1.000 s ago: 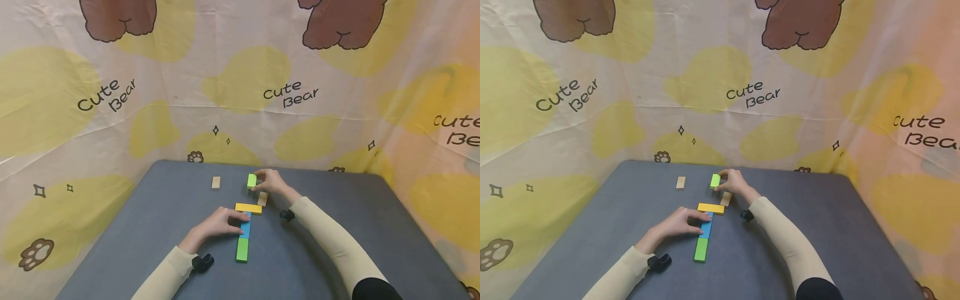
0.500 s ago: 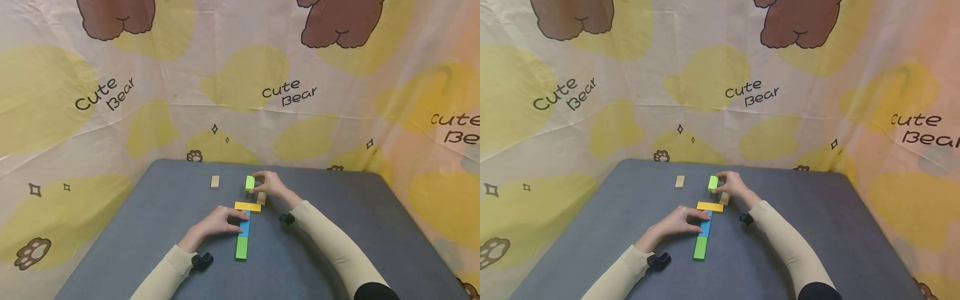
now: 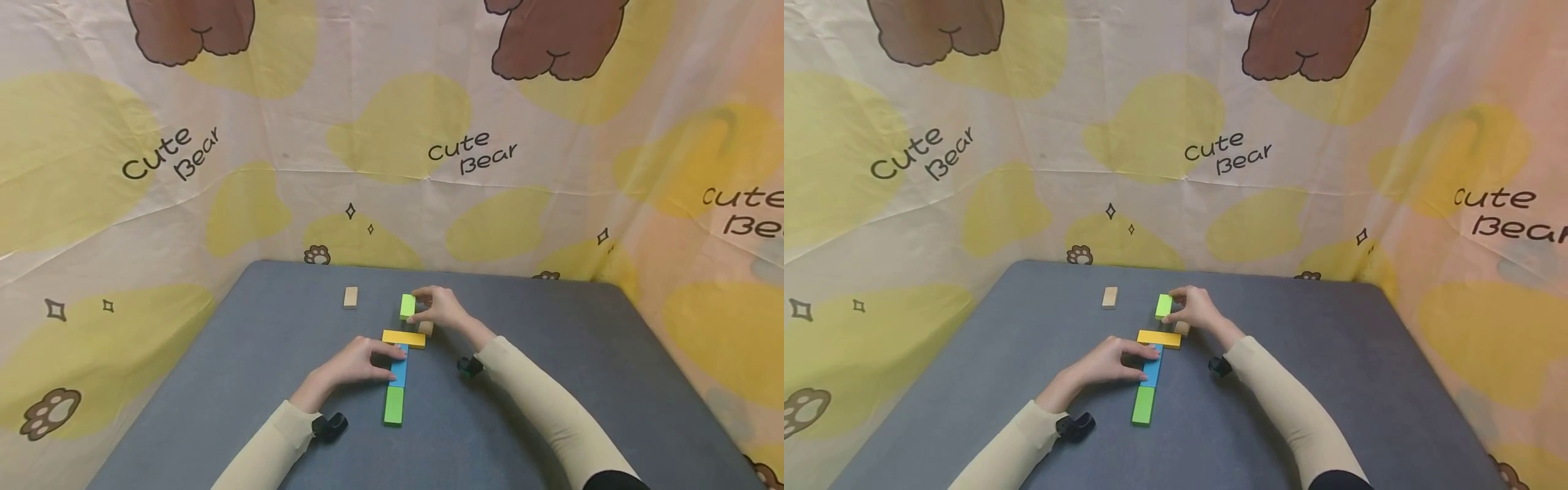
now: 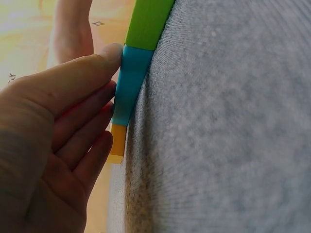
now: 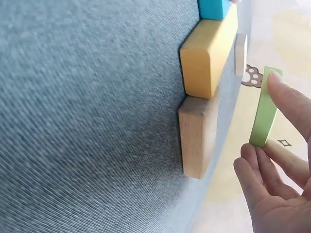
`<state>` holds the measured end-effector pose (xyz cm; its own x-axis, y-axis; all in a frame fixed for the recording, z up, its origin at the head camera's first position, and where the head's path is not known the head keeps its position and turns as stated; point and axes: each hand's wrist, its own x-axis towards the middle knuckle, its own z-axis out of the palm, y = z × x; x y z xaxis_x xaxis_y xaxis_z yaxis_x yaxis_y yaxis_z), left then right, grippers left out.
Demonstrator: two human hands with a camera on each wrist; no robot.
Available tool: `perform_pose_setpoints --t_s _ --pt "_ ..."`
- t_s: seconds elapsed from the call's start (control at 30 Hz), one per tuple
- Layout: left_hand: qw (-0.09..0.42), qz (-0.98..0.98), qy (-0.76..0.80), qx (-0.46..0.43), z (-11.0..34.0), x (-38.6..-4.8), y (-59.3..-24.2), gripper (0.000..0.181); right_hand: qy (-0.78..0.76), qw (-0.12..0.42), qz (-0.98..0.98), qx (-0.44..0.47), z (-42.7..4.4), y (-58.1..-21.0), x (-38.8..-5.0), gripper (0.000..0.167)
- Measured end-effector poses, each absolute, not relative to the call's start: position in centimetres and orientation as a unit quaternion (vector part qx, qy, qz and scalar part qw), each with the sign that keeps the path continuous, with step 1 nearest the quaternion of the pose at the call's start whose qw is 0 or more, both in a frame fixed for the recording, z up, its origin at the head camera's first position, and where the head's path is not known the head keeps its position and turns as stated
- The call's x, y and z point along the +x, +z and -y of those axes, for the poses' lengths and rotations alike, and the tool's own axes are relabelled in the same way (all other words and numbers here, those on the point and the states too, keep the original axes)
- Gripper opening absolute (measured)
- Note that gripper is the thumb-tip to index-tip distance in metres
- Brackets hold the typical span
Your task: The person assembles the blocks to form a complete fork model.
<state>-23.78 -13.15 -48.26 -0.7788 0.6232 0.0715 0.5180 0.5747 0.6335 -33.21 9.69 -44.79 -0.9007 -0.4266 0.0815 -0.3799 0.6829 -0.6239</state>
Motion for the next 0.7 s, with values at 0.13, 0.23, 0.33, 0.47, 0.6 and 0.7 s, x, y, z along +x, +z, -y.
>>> perform_pose_setpoints --t_s 0.13,0.23,0.33,0.47,0.6,0.7 --pt "0.077 -0.883 0.329 0.327 13.2 -23.7 -48.3 0.043 -0.334 0.036 -0.915 -0.224 -9.7 -45.1 -32.9 0.065" --pt "0.078 -0.882 0.332 0.324 13.2 -23.6 -48.2 0.043 -0.338 0.037 -0.914 -0.223 -9.7 -45.3 -32.7 0.065" --pt "0.082 -0.883 0.334 0.32 13.2 -23.5 -48.1 0.043 -0.341 0.039 -0.913 -0.221 -9.7 -45.4 -32.6 0.065" --pt "0.083 -0.884 0.331 0.319 13.2 -23.5 -48.1 0.043 -0.341 0.039 -0.913 -0.222 -9.6 -45.7 -32.5 0.064" --pt "0.081 -0.884 0.33 0.321 13.1 -23.5 -48.1 0.043 -0.343 0.036 -0.911 -0.224 -9.6 -45.9 -32.4 0.064" --pt "0.08 -0.883 0.332 0.321 13.1 -23.6 -48.1 0.043 -0.345 0.038 -0.91 -0.226 -9.5 -46.0 -32.4 0.065"
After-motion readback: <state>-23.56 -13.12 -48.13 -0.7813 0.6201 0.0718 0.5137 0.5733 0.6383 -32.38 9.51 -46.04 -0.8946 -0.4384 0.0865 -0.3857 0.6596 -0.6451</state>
